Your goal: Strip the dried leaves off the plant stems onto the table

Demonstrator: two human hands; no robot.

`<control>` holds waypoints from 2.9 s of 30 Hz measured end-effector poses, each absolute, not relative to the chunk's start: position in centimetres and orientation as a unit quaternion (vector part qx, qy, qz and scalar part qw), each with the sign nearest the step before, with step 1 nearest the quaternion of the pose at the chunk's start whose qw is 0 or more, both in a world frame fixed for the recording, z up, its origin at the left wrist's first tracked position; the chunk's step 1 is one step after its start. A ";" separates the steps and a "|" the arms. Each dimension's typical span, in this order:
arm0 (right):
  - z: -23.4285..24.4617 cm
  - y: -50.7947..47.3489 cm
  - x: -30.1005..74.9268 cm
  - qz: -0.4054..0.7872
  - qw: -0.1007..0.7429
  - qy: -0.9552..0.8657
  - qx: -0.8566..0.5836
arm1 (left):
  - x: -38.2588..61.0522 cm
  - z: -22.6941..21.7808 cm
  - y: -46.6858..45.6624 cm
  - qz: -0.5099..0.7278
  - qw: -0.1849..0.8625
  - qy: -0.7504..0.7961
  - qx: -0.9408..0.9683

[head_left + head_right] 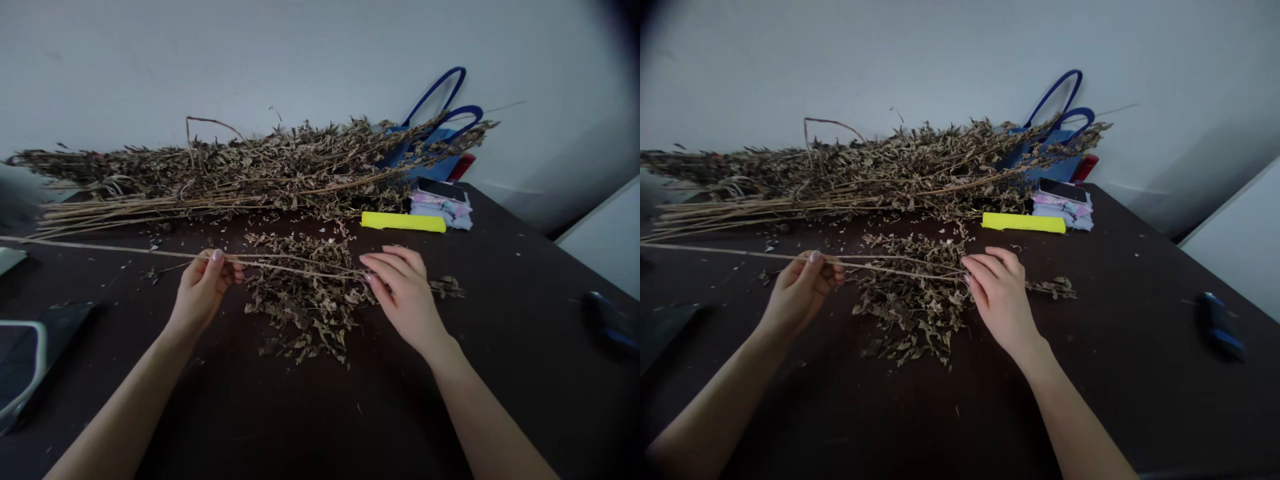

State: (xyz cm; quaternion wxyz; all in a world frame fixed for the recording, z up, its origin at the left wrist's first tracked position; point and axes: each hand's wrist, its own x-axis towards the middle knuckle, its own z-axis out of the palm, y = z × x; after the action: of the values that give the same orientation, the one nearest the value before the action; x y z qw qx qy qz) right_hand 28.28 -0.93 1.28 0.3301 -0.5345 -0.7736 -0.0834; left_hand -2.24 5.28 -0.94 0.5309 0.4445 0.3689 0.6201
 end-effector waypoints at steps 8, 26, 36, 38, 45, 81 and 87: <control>1.3 -1.9 26.7 0.163 0.346 -0.729 -0.568 | -2.0 -0.5 5.0 0.639 0.559 0.354 0.391; -0.8 -2.2 24.3 0.544 0.260 -0.658 -0.451 | 1.6 -0.7 1.5 0.486 0.637 0.372 0.468; -0.6 -2.8 23.7 0.558 0.233 -0.670 -0.430 | 1.3 -0.5 1.7 0.487 0.646 0.339 0.481; -0.7 -2.6 23.8 0.582 0.237 -0.654 -0.421 | 1.1 -0.3 1.9 0.494 0.644 0.331 0.481; -0.4 -2.3 24.1 0.608 0.285 -0.628 -0.395 | 0.3 0.0 2.3 0.505 0.639 0.308 0.492; -0.5 -3.3 22.9 0.432 0.233 -0.729 -0.477 | 0.5 -0.1 1.9 0.461 0.573 0.326 0.594; -0.7 -3.1 23.1 0.422 0.224 -0.725 -0.497 | 0.1 -0.1 2.3 0.500 0.590 0.306 0.555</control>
State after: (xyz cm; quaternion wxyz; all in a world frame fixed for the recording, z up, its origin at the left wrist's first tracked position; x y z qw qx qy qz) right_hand 23.13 -3.05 -0.67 0.2240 -0.4970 -0.7246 0.4217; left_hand 0.13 2.29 -0.06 0.5895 0.5554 0.3062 0.5002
